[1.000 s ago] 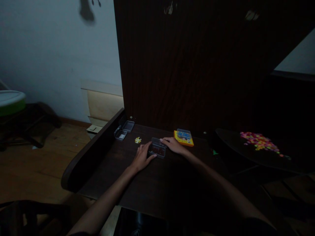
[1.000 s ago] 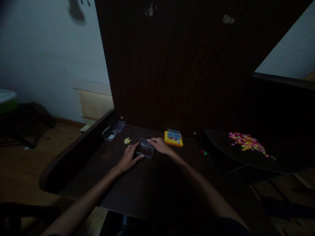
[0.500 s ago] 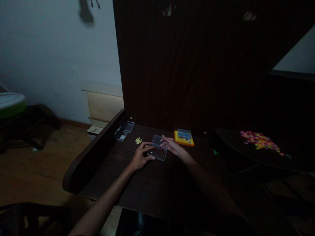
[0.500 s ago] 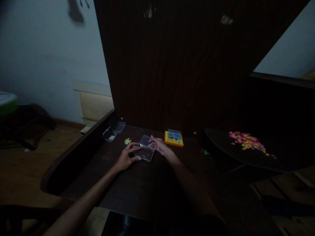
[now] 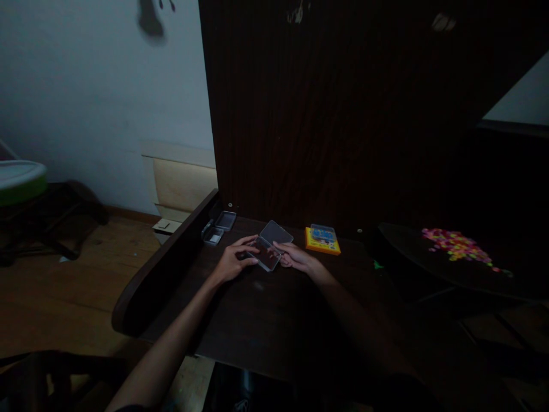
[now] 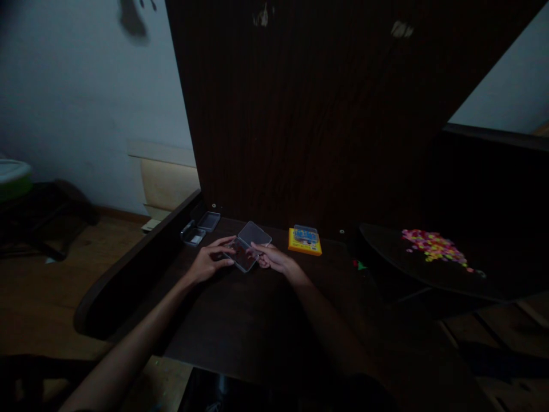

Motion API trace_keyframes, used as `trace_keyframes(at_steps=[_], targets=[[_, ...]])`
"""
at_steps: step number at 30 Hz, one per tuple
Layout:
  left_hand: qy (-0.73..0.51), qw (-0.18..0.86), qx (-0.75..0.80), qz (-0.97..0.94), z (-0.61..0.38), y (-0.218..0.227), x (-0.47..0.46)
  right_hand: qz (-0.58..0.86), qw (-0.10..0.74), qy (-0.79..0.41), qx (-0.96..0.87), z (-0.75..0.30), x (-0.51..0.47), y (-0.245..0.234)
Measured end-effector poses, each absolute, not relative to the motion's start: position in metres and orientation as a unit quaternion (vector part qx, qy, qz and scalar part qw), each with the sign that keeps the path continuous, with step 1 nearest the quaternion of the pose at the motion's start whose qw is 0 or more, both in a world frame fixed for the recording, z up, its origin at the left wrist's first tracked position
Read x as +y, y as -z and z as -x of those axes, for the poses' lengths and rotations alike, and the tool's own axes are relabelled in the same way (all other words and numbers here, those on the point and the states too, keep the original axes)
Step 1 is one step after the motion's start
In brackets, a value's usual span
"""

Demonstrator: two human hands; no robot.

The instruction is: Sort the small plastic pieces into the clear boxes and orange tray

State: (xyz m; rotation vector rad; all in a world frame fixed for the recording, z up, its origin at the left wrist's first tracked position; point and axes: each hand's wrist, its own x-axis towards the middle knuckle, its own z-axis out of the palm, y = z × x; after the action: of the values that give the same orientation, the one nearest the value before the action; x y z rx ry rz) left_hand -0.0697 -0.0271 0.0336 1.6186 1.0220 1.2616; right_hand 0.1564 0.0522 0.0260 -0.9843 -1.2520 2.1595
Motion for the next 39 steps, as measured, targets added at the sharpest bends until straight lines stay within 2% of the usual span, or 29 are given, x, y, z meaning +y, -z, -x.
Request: trace_keyframes(at_steps=[5, 9, 11, 14, 18, 23, 32, 39], targets=[[-0.502, 0.434, 0.398, -0.633, 0.076, -0.034, -0.015, 0.358, 0.246, -0.769, -0.469, -0.142, 0.051, -0.025], [-0.538, 0.417, 0.410, -0.608, 0.076, -0.028, -0.003, 0.370, 0.300, -0.746, -0.465, -0.130, 0.055, -0.025], [-0.554, 0.380, 0.441, -0.596, 0.076, -0.024, 0.002, 0.380, 0.343, -0.726, -0.459, -0.123, 0.058, -0.024], [-0.564, 0.267, 0.514, -0.588, 0.076, -0.017, 0.005, 0.391, 0.407, -0.693, -0.449, -0.113, 0.062, -0.021], [-0.503, 0.144, 0.583, -0.622, 0.079, -0.003, 0.005, 0.398, 0.479, -0.648, -0.438, -0.101, 0.068, -0.014], [-0.383, 0.136, 0.647, -0.645, 0.076, 0.009, 0.004, 0.414, 0.550, -0.589, -0.423, -0.088, 0.076, -0.003], [-0.296, 0.140, 0.701, -0.634, 0.066, 0.010, 0.015, 0.430, 0.587, -0.529, -0.437, -0.063, 0.077, 0.013], [-0.278, 0.075, 0.674, -0.681, 0.064, 0.012, 0.019, 0.419, 0.590, -0.501, -0.475, -0.054, 0.071, 0.016]])
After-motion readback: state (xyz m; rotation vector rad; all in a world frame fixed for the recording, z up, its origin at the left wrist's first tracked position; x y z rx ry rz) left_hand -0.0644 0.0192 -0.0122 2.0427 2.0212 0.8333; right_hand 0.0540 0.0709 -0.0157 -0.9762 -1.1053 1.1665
